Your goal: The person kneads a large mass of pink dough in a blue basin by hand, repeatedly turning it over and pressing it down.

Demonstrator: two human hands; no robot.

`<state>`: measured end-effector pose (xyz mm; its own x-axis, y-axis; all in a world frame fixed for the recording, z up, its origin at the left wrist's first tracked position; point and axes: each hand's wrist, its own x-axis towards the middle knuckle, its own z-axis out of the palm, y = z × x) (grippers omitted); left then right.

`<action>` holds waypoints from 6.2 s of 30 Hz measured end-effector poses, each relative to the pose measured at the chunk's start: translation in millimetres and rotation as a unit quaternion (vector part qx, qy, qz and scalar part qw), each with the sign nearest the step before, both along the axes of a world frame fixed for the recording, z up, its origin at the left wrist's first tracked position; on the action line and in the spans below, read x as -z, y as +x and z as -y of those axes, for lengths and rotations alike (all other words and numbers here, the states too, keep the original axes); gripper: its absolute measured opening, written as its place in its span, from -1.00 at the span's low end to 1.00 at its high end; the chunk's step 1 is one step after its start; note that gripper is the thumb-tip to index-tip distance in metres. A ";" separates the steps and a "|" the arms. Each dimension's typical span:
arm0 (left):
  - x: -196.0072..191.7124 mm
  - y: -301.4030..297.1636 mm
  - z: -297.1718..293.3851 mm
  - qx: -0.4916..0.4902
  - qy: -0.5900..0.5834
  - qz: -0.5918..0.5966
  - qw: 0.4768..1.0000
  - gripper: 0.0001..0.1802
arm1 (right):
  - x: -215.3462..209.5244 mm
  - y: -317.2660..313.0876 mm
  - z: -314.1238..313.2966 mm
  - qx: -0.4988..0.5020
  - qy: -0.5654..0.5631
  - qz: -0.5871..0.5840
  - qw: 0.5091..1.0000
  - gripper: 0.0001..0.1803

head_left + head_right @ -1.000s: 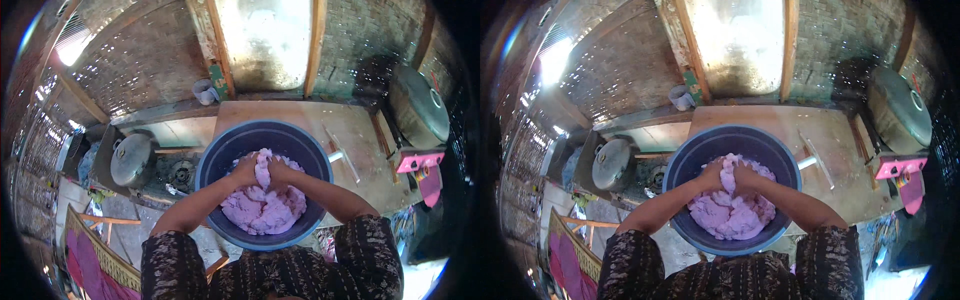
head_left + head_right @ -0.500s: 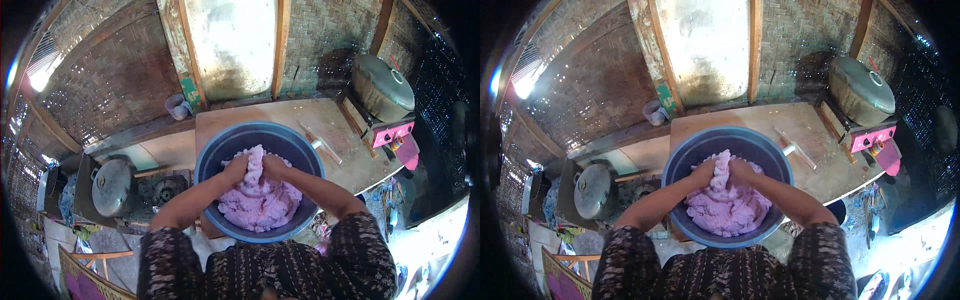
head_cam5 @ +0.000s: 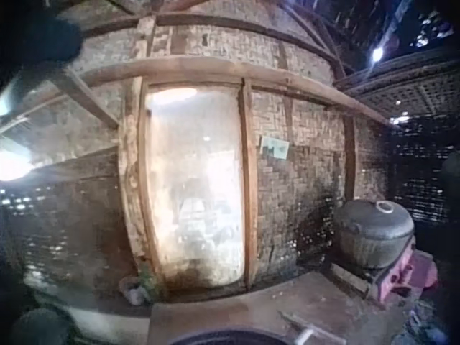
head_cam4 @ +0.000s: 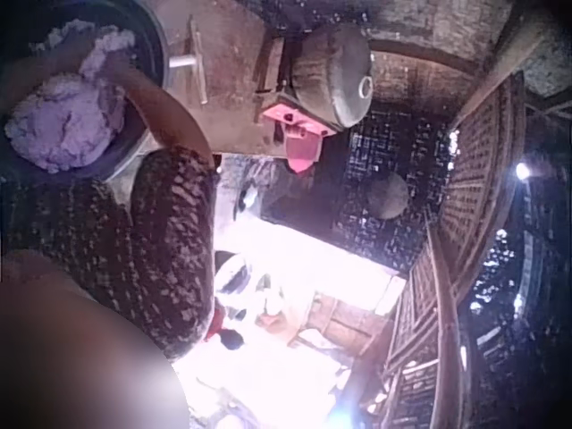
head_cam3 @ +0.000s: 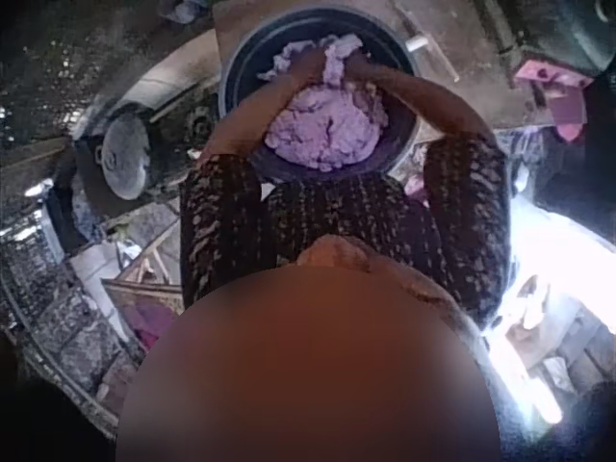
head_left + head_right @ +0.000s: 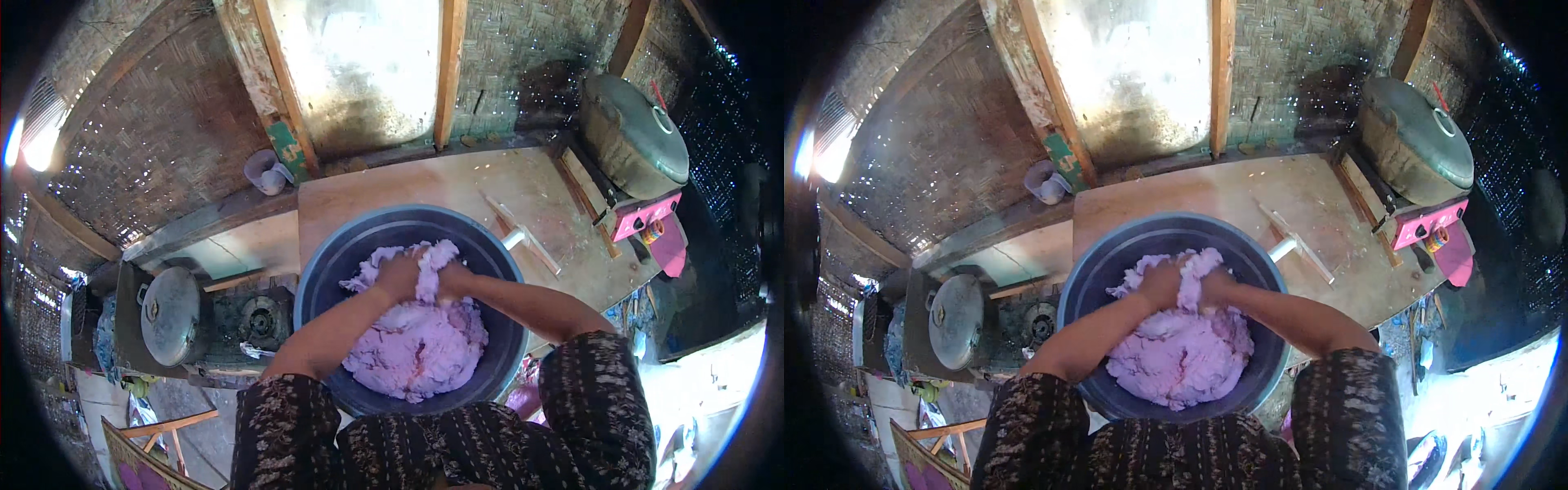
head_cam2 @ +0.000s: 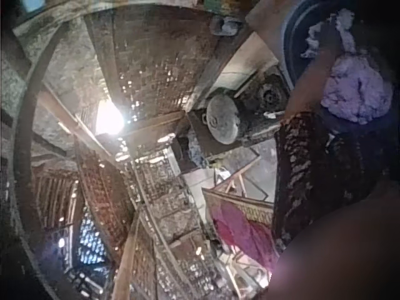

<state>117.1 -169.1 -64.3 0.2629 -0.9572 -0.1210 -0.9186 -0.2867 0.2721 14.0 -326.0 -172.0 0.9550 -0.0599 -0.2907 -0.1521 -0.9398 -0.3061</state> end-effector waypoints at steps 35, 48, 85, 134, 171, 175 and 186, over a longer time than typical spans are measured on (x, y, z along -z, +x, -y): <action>8.0 41.7 -61.3 -0.145 -0.123 -0.006 0.982 -0.64 | -100.8 39.9 -72.7 0.070 0.031 0.156 0.985 -0.58; -99.9 -13.8 -143.6 -0.048 0.050 -0.198 0.978 -0.43 | -205.9 -60.6 -57.0 -0.059 0.188 -0.057 0.979 -0.65; -33.2 -50.2 -40.1 -0.096 0.129 -0.025 0.987 0.44 | -149.3 -57.5 -71.1 -0.014 -0.093 0.031 0.995 -0.12; -16.8 13.0 -75.6 -0.036 -0.027 -0.044 0.998 -0.29 | -137.9 -4.9 -45.2 -0.043 0.048 0.018 0.998 -0.25; -67.1 -50.0 -128.7 0.061 0.141 -0.140 0.978 -0.41 | -193.2 0.8 -49.8 -0.080 -0.026 -0.021 0.996 -0.70; -70.2 -53.7 -136.1 0.012 -0.024 -0.161 0.987 -0.53 | -122.4 50.0 -51.7 -0.130 -0.060 0.071 0.987 -0.80; -61.6 -45.4 -143.1 -0.002 -0.015 -0.131 0.991 -0.55 | -165.8 66.4 -57.6 -0.063 0.081 0.146 0.984 -0.77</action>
<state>71.7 -26.0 -2.8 0.2310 -0.9601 -0.1574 -0.8141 -0.2794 0.5091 80.4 -268.5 -6.2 0.9960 0.0889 0.0008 0.0790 -0.8809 -0.4666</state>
